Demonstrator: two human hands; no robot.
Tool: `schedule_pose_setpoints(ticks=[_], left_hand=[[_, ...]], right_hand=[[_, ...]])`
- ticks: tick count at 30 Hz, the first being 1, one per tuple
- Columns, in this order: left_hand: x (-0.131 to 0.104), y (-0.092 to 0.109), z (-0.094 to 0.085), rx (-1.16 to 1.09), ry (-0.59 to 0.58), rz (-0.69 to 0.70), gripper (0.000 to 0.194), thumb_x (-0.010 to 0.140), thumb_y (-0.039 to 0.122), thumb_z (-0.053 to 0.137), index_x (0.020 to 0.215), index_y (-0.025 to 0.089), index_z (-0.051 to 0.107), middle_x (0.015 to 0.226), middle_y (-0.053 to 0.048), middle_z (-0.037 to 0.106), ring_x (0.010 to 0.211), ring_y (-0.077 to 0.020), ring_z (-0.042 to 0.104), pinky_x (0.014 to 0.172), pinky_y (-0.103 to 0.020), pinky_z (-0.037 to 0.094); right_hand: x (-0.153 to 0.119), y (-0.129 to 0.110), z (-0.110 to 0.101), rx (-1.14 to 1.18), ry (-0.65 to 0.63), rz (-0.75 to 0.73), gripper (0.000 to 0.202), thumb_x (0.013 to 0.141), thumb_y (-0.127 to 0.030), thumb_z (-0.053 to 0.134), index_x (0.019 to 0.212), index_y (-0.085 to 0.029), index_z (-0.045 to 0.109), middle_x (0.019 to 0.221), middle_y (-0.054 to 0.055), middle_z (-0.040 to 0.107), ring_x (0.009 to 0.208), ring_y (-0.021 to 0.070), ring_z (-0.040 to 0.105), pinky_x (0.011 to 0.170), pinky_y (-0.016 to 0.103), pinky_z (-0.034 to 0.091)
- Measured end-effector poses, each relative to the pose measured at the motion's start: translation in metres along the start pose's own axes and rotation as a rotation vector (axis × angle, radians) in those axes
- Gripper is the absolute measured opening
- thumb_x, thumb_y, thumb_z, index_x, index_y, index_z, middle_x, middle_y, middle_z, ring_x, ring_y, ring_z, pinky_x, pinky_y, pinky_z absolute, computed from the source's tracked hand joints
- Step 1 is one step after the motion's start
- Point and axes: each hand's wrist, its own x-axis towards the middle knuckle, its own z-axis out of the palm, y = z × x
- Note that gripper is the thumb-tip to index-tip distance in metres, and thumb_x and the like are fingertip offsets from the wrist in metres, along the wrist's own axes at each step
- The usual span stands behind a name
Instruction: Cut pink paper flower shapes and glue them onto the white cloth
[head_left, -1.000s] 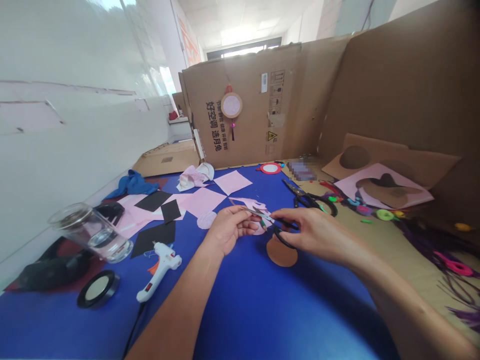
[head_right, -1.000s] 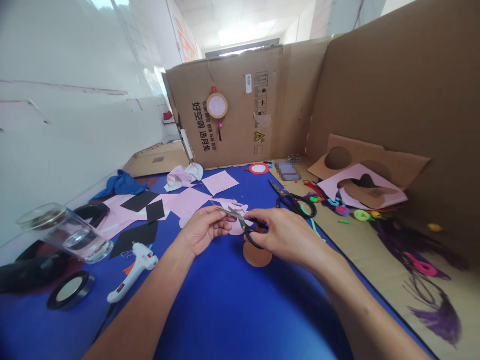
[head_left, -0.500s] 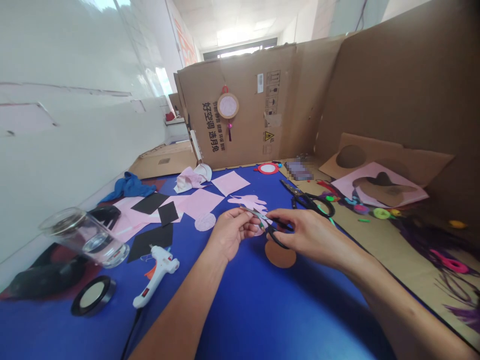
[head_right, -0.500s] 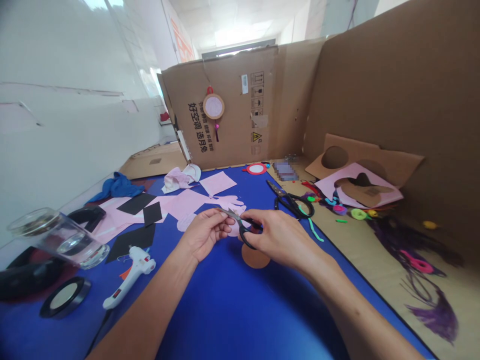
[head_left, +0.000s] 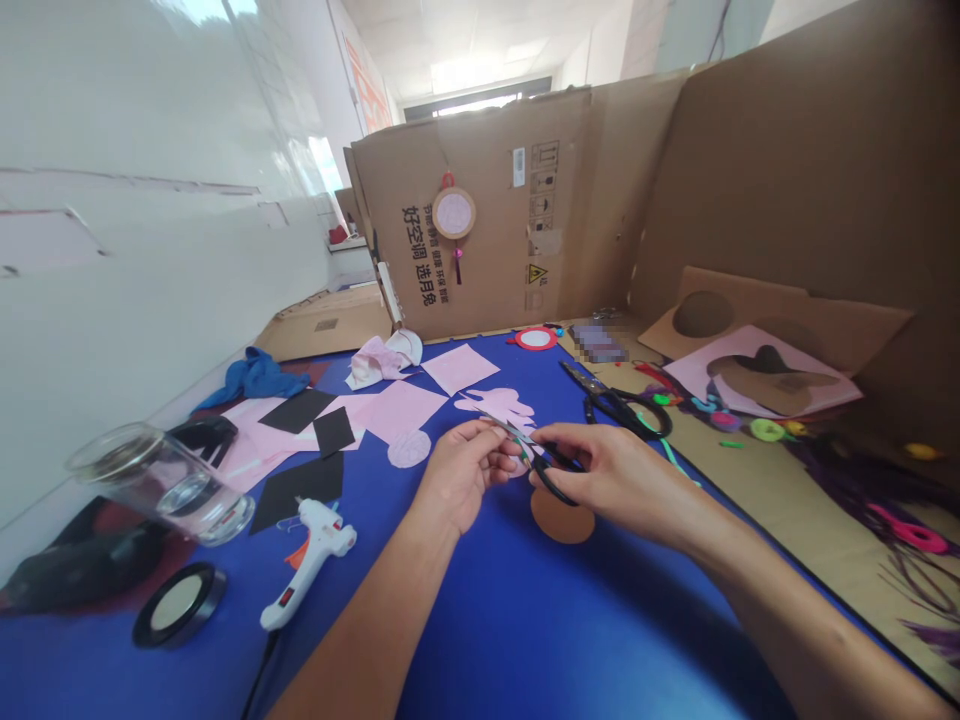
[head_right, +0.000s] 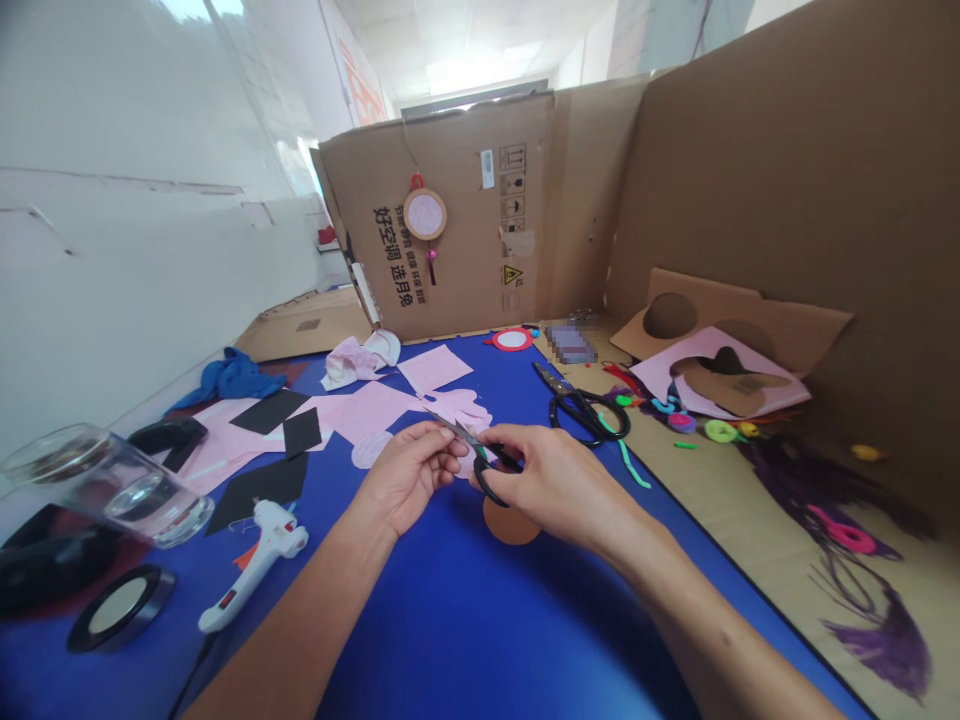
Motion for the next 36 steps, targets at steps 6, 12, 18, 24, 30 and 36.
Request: schedule_pose_setpoints(ticks=[6, 12, 18, 24, 30, 36], left_hand=[[0.003, 0.0, -0.002, 0.023, -0.009, 0.037, 0.008, 0.084, 0.013, 0.075, 0.084, 0.015, 0.067, 0.071, -0.007, 0.077, 0.052, -0.0109, 0.065, 0.049, -0.019, 0.049], [0.005, 0.002, -0.007, 0.064, -0.021, 0.065, 0.011, 0.079, 0.011, 0.075, 0.084, 0.015, 0.067, 0.072, -0.007, 0.077, 0.052, -0.011, 0.064, 0.048, -0.019, 0.047], [0.006, 0.004, -0.011, 0.059, -0.041, 0.021, 0.006, 0.078, 0.011, 0.077, 0.082, 0.011, 0.073, 0.073, -0.009, 0.077, 0.052, -0.0107, 0.065, 0.048, -0.019, 0.047], [0.006, 0.004, -0.012, 0.042, -0.068, 0.0, 0.01, 0.077, 0.014, 0.083, 0.084, 0.009, 0.077, 0.077, -0.009, 0.079, 0.053, -0.01, 0.064, 0.048, -0.019, 0.047], [0.004, 0.004, -0.008, -0.005, -0.045, -0.032, 0.006, 0.076, 0.012, 0.081, 0.08, 0.009, 0.077, 0.073, -0.009, 0.077, 0.052, -0.01, 0.063, 0.047, -0.019, 0.046], [0.004, 0.003, -0.008, -0.021, -0.06, -0.029, 0.009, 0.076, 0.013, 0.084, 0.081, 0.009, 0.078, 0.074, -0.008, 0.077, 0.053, -0.01, 0.064, 0.049, -0.019, 0.047]], right_hand=[[0.0, -0.001, -0.001, 0.0, -0.003, 0.015, 0.033, 0.09, -0.038, 0.068, 0.115, -0.028, 0.086, 0.084, -0.001, 0.078, 0.071, 0.0182, 0.063, 0.064, 0.027, 0.044], [-0.001, -0.005, -0.003, -0.011, -0.021, 0.002, 0.03, 0.09, -0.038, 0.069, 0.112, -0.029, 0.086, 0.084, 0.0, 0.078, 0.074, 0.0191, 0.065, 0.065, 0.027, 0.045], [-0.001, -0.005, -0.002, -0.007, -0.021, -0.009, 0.028, 0.09, -0.037, 0.069, 0.109, -0.029, 0.087, 0.083, 0.0, 0.078, 0.073, 0.0195, 0.065, 0.065, 0.027, 0.046], [-0.002, -0.005, -0.002, -0.032, -0.004, -0.019, 0.03, 0.09, -0.037, 0.069, 0.113, -0.03, 0.087, 0.084, 0.001, 0.078, 0.073, 0.0206, 0.067, 0.065, 0.028, 0.047], [-0.001, -0.007, -0.001, -0.074, -0.012, 0.005, 0.033, 0.091, -0.033, 0.066, 0.118, -0.031, 0.085, 0.086, 0.0, 0.078, 0.075, 0.0201, 0.067, 0.067, 0.028, 0.045], [-0.001, -0.007, 0.0, -0.066, -0.019, 0.018, 0.031, 0.091, -0.032, 0.065, 0.115, -0.032, 0.084, 0.089, -0.002, 0.079, 0.077, 0.0196, 0.067, 0.067, 0.028, 0.044]])
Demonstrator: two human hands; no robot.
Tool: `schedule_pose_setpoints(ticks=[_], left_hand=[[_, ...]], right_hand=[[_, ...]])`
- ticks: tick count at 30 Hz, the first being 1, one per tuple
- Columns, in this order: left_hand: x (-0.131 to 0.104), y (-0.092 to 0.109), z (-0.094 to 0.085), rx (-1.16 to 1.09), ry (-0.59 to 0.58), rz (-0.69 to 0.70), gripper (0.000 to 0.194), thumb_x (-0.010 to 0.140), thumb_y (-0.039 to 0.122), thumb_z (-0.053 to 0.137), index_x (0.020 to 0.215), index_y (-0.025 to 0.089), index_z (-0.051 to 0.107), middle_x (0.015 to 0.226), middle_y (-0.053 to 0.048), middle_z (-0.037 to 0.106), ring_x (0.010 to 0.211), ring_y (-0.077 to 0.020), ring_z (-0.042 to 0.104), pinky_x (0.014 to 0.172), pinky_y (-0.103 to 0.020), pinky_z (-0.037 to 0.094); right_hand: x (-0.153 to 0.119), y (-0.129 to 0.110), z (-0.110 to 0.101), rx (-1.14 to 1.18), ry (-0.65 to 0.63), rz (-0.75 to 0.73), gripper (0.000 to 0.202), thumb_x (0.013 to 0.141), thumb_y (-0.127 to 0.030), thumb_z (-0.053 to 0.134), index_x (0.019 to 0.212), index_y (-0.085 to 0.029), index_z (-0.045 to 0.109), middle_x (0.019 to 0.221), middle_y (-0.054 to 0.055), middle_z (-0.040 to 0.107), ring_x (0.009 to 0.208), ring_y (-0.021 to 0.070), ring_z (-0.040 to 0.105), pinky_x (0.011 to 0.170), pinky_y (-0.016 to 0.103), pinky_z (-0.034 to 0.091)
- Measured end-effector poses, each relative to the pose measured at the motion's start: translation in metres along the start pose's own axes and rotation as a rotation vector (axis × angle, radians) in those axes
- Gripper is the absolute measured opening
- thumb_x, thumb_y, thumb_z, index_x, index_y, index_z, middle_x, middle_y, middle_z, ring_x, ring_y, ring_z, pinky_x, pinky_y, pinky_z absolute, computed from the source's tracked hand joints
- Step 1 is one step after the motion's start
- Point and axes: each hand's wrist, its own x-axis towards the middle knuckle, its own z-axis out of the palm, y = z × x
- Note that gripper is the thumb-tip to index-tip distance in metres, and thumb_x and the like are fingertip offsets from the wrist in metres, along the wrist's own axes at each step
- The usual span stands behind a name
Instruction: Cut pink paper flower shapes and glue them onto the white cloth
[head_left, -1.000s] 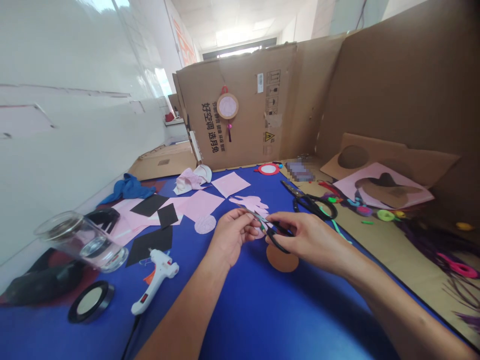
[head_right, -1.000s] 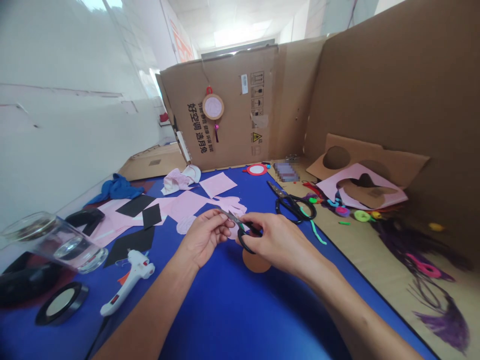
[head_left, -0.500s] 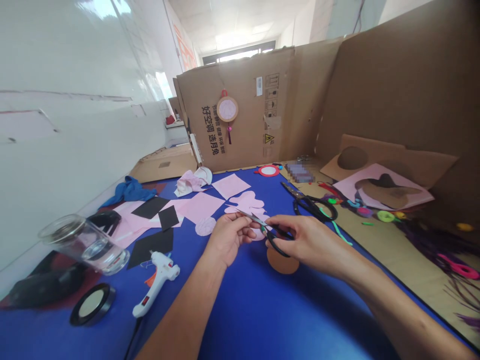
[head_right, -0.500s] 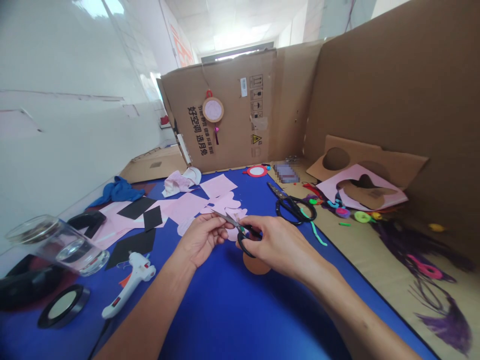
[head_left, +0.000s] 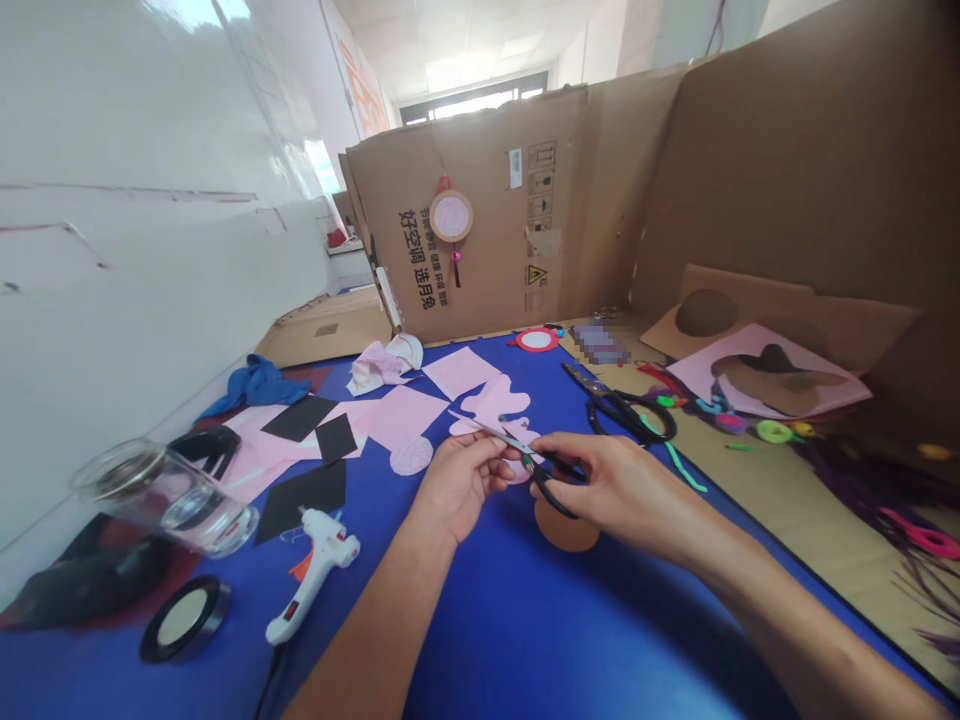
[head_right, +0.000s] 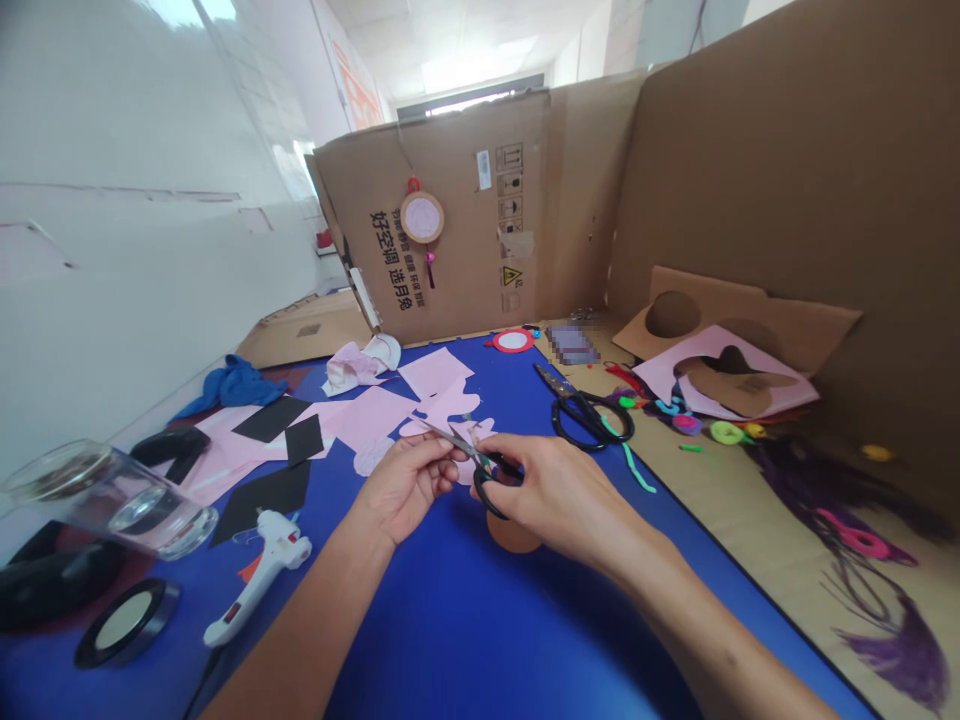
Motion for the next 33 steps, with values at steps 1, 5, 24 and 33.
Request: schedule_pose_setpoints(ticks=[1, 5, 24, 33], left_hand=[[0.0003, -0.0002, -0.0004, -0.002, 0.0, 0.002, 0.01, 0.075, 0.013, 0.084, 0.081, 0.009, 0.078, 0.074, -0.008, 0.077, 0.053, -0.01, 0.064, 0.05, -0.02, 0.047], [0.0011, -0.0004, -0.0017, -0.009, -0.004, 0.001, 0.009, 0.075, 0.013, 0.083, 0.082, 0.009, 0.078, 0.074, -0.008, 0.077, 0.053, -0.0099, 0.063, 0.05, -0.02, 0.047], [0.0002, 0.0009, -0.001, -0.037, -0.005, 0.009, 0.008, 0.072, 0.013, 0.081, 0.078, 0.008, 0.077, 0.071, -0.009, 0.076, 0.053, -0.0108, 0.065, 0.049, -0.02, 0.048], [-0.0007, 0.0013, 0.0002, -0.033, 0.017, 0.013, 0.01, 0.071, 0.014, 0.082, 0.076, 0.008, 0.078, 0.071, -0.009, 0.076, 0.052, -0.0102, 0.064, 0.049, -0.019, 0.047]], right_hand=[[0.0002, 0.0002, 0.0003, 0.013, 0.001, 0.001, 0.03, 0.091, -0.032, 0.065, 0.114, -0.032, 0.084, 0.09, -0.002, 0.079, 0.078, 0.0198, 0.067, 0.068, 0.028, 0.045], [0.0008, 0.0012, 0.0017, 0.05, -0.005, -0.008, 0.03, 0.091, -0.032, 0.065, 0.113, -0.031, 0.084, 0.09, -0.001, 0.08, 0.079, 0.0207, 0.068, 0.069, 0.028, 0.047], [0.0005, -0.0005, 0.0032, 0.143, -0.035, -0.007, 0.039, 0.092, -0.032, 0.064, 0.126, -0.027, 0.084, 0.086, -0.001, 0.077, 0.074, 0.0188, 0.062, 0.065, 0.027, 0.043], [0.0009, 0.0007, 0.0053, 0.188, -0.035, -0.001, 0.036, 0.093, -0.034, 0.067, 0.123, -0.026, 0.085, 0.085, 0.0, 0.077, 0.074, 0.0193, 0.063, 0.064, 0.027, 0.043]])
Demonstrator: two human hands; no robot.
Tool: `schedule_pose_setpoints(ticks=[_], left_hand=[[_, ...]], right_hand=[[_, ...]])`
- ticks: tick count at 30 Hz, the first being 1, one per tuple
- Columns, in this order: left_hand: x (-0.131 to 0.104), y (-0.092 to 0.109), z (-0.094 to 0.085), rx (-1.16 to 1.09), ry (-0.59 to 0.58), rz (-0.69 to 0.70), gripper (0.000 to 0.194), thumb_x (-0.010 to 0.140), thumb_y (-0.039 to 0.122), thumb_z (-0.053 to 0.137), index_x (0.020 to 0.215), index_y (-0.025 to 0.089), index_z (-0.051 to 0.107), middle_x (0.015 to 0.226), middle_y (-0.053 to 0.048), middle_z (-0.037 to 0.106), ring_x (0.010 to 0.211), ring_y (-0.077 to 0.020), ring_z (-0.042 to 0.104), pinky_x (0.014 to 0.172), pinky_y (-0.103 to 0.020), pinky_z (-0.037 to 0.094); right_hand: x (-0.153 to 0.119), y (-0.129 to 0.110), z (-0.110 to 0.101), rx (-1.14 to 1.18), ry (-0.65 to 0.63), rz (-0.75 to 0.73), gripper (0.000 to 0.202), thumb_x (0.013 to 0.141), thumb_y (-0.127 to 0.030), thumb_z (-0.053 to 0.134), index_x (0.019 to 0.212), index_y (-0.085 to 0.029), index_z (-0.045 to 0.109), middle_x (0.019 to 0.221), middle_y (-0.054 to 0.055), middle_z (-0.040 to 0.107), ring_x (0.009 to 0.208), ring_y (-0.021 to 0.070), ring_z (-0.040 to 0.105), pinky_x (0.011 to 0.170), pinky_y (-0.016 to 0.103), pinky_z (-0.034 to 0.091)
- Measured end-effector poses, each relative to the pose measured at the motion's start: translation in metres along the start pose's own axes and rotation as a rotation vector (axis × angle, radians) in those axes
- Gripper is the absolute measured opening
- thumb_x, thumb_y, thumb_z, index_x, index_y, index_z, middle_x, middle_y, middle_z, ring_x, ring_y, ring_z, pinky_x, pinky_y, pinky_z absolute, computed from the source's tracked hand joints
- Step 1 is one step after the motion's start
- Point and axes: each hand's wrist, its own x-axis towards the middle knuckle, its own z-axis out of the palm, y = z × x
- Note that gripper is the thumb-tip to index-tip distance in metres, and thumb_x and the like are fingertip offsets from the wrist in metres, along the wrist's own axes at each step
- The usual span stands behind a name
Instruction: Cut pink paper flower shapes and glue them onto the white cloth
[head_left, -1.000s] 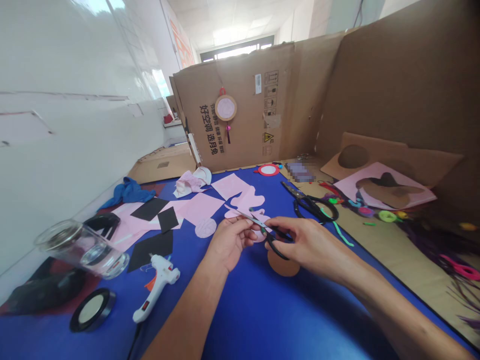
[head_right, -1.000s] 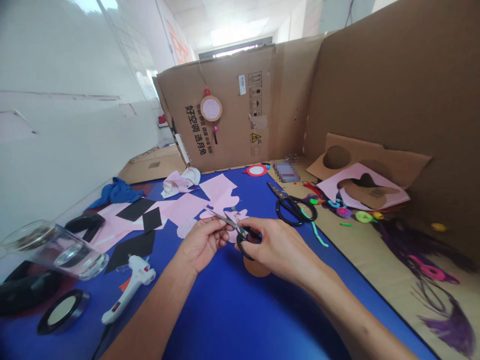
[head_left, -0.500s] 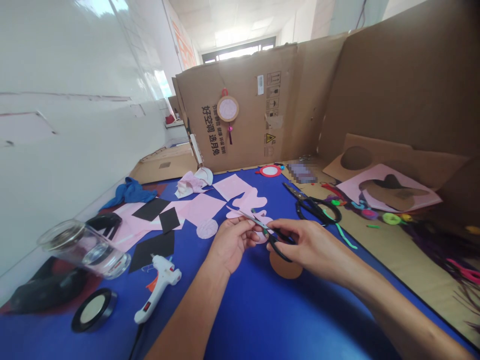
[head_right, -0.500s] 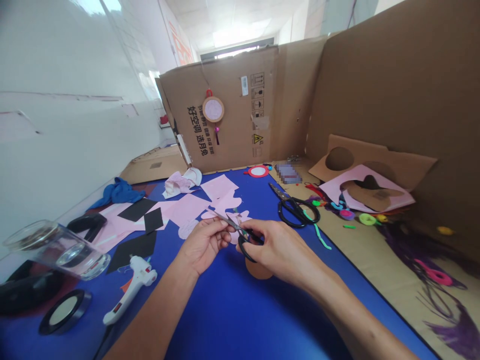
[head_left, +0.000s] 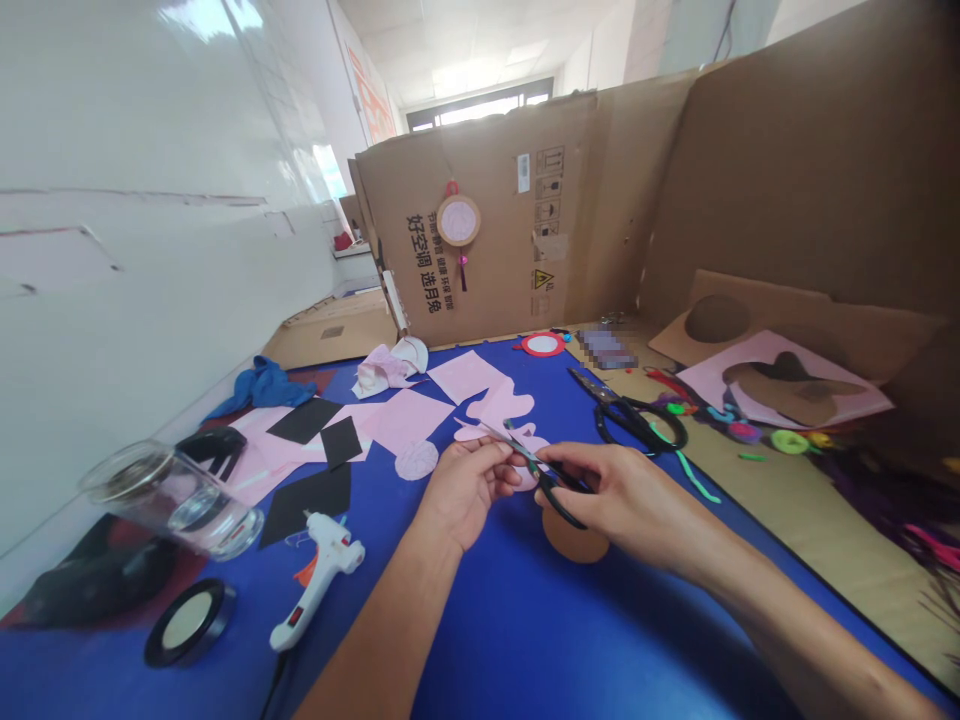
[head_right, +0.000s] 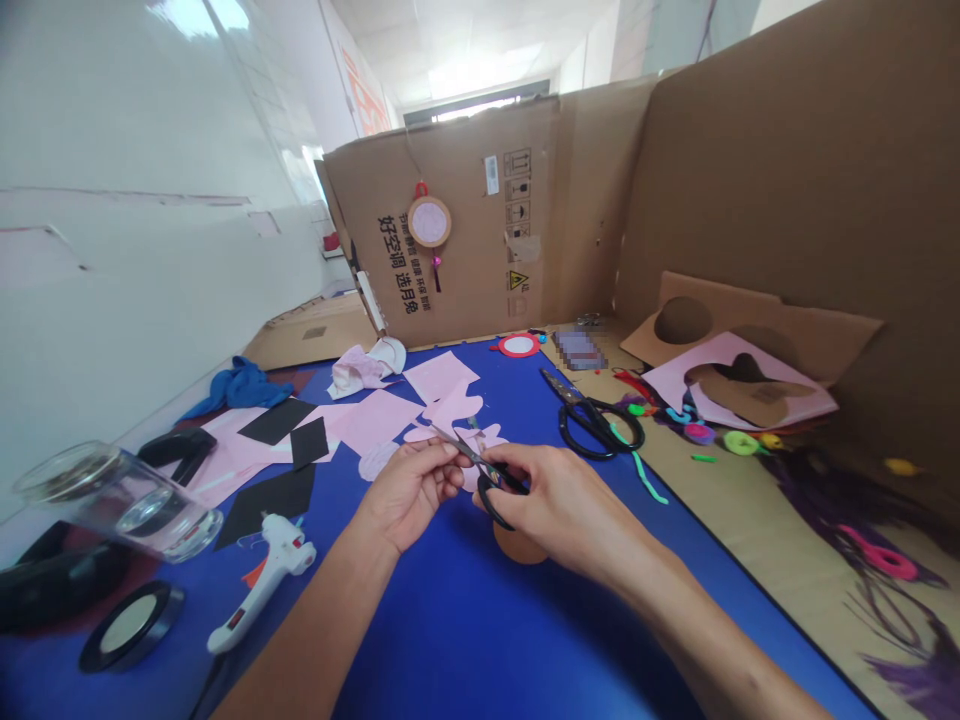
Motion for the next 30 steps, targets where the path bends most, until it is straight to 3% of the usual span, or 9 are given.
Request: schedule_pose_setpoints(ticks=[15, 30], left_hand=[[0.0008, 0.0001, -0.0011, 0.044, -0.013, 0.027, 0.013, 0.073, 0.02, 0.08, 0.078, 0.008, 0.078, 0.072, -0.01, 0.077, 0.052, -0.0118, 0.065, 0.048, -0.021, 0.047], [0.0003, -0.0002, -0.0008, 0.03, -0.005, 0.039, 0.016, 0.069, 0.022, 0.082, 0.076, 0.009, 0.077, 0.069, -0.009, 0.076, 0.052, -0.0117, 0.064, 0.049, -0.021, 0.046]], right_hand=[[-0.0003, -0.0021, -0.0003, -0.012, -0.009, -0.006, 0.036, 0.094, -0.034, 0.066, 0.122, -0.025, 0.085, 0.087, 0.0, 0.078, 0.076, 0.0197, 0.064, 0.065, 0.027, 0.043], [0.0002, 0.0055, 0.0058, 0.004, -0.009, 0.028, 0.024, 0.095, -0.039, 0.066, 0.11, -0.027, 0.081, 0.081, -0.003, 0.069, 0.069, 0.0161, 0.05, 0.062, 0.028, 0.036]])
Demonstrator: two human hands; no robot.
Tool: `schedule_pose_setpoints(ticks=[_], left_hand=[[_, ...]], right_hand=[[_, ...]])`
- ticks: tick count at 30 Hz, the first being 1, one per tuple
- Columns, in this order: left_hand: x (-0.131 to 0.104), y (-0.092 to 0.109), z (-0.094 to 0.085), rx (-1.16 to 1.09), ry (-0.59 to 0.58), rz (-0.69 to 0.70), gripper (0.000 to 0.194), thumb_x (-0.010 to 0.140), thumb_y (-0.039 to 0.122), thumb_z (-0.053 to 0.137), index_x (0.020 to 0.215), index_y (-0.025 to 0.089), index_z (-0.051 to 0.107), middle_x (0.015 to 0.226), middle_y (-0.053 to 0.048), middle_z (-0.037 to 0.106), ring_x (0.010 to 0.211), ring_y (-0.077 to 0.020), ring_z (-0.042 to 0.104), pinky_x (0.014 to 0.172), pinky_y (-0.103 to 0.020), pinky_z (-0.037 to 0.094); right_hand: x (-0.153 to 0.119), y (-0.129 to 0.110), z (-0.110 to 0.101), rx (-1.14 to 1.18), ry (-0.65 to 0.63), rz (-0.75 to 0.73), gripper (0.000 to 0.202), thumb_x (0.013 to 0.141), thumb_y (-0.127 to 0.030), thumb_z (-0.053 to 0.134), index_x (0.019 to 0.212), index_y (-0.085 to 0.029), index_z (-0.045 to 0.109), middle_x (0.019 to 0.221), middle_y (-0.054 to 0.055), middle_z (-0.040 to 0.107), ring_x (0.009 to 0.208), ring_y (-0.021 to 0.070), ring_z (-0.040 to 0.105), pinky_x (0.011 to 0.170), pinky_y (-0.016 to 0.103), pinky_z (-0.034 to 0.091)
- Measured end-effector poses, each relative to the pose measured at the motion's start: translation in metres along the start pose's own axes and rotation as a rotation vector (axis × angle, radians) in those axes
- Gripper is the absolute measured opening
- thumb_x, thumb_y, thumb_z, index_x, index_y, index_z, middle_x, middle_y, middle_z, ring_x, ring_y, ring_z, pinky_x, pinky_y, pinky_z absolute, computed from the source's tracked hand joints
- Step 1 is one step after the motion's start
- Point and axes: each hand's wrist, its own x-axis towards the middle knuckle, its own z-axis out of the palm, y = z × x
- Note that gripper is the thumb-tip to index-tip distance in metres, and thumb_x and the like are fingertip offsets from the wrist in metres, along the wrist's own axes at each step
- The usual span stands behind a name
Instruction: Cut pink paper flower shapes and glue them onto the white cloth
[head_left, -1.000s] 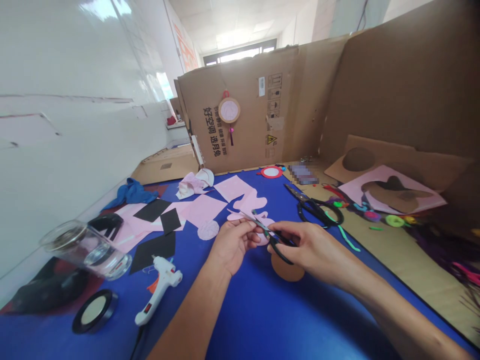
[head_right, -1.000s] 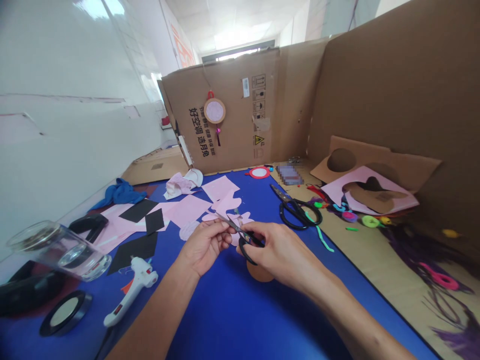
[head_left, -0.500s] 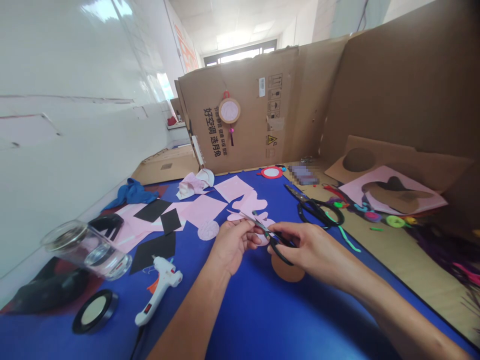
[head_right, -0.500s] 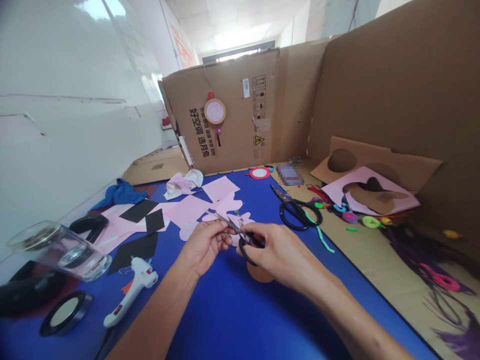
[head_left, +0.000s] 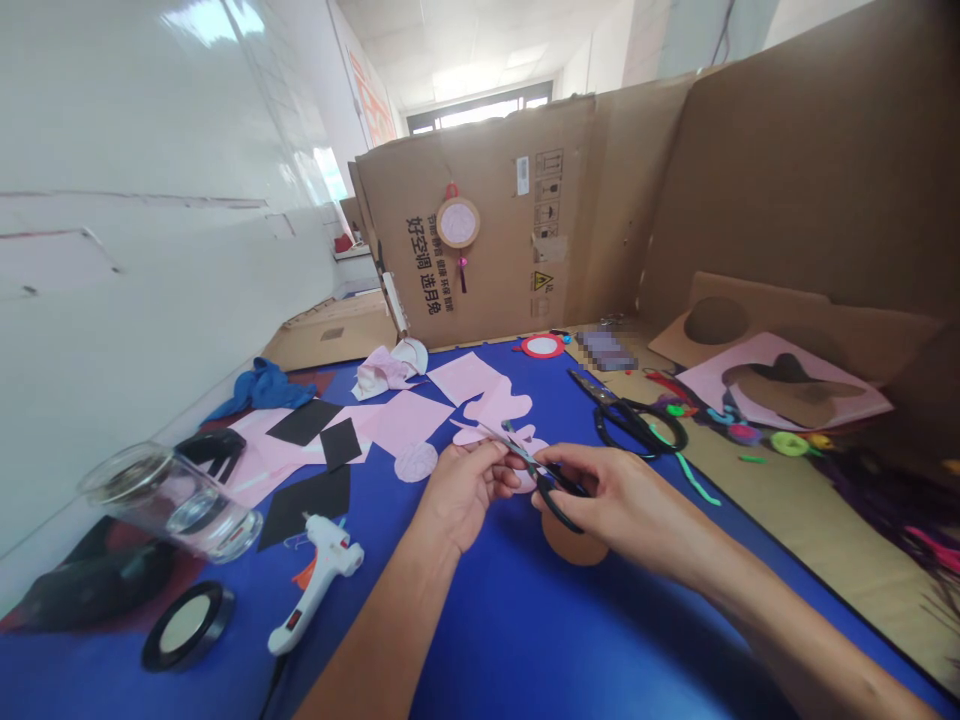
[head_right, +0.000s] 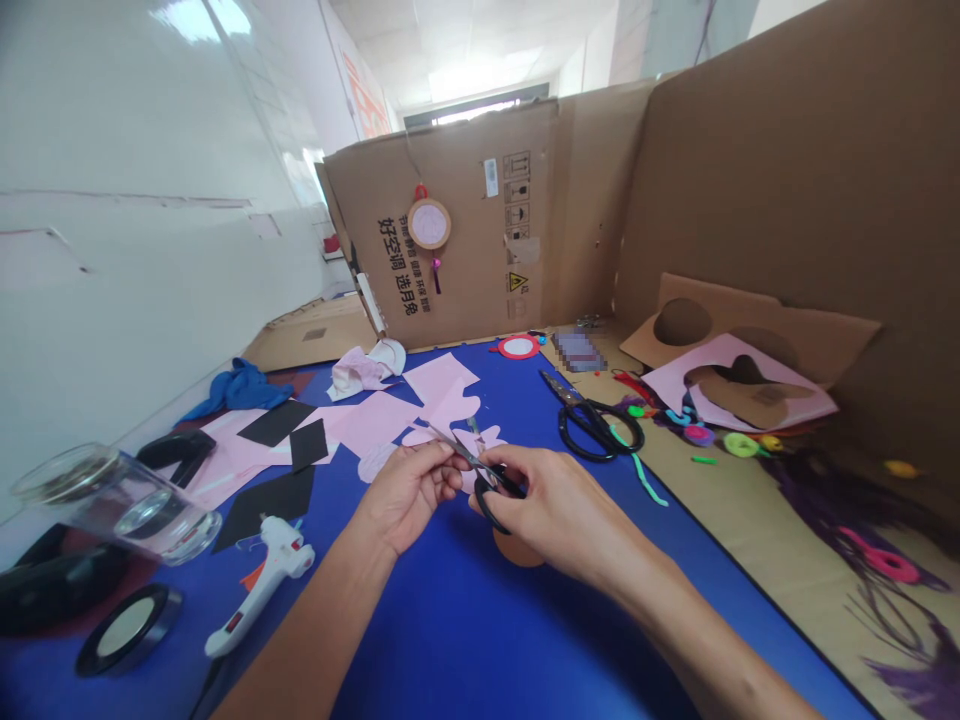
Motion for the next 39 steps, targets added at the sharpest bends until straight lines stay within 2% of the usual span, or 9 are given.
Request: schedule_pose_setpoints(ticks=[17, 28, 39], left_hand=[[0.001, 0.002, -0.003, 0.077, -0.013, 0.027, 0.013, 0.072, 0.021, 0.081, 0.073, 0.009, 0.077, 0.07, -0.01, 0.075, 0.054, -0.0116, 0.063, 0.05, -0.022, 0.045], [0.0, 0.002, -0.002, 0.092, -0.013, 0.03, 0.014, 0.071, 0.022, 0.081, 0.073, 0.009, 0.078, 0.07, -0.01, 0.076, 0.054, -0.0116, 0.063, 0.05, -0.022, 0.045], [0.0, 0.002, -0.003, 0.085, -0.026, 0.025, 0.013, 0.071, 0.022, 0.081, 0.071, 0.01, 0.077, 0.07, -0.01, 0.075, 0.054, -0.0116, 0.063, 0.051, -0.022, 0.045]], right_hand=[[-0.002, -0.004, -0.002, -0.006, -0.021, 0.003, 0.033, 0.098, -0.038, 0.065, 0.124, -0.026, 0.082, 0.078, -0.002, 0.067, 0.069, 0.0163, 0.049, 0.061, 0.027, 0.035], [-0.002, -0.007, 0.0, -0.048, 0.012, 0.002, 0.023, 0.097, -0.038, 0.065, 0.11, -0.027, 0.081, 0.077, -0.004, 0.066, 0.067, 0.0156, 0.051, 0.061, 0.027, 0.035], [-0.002, -0.006, -0.001, -0.04, 0.003, -0.005, 0.025, 0.098, -0.039, 0.064, 0.112, -0.027, 0.081, 0.076, -0.003, 0.067, 0.067, 0.0164, 0.051, 0.06, 0.028, 0.035]])
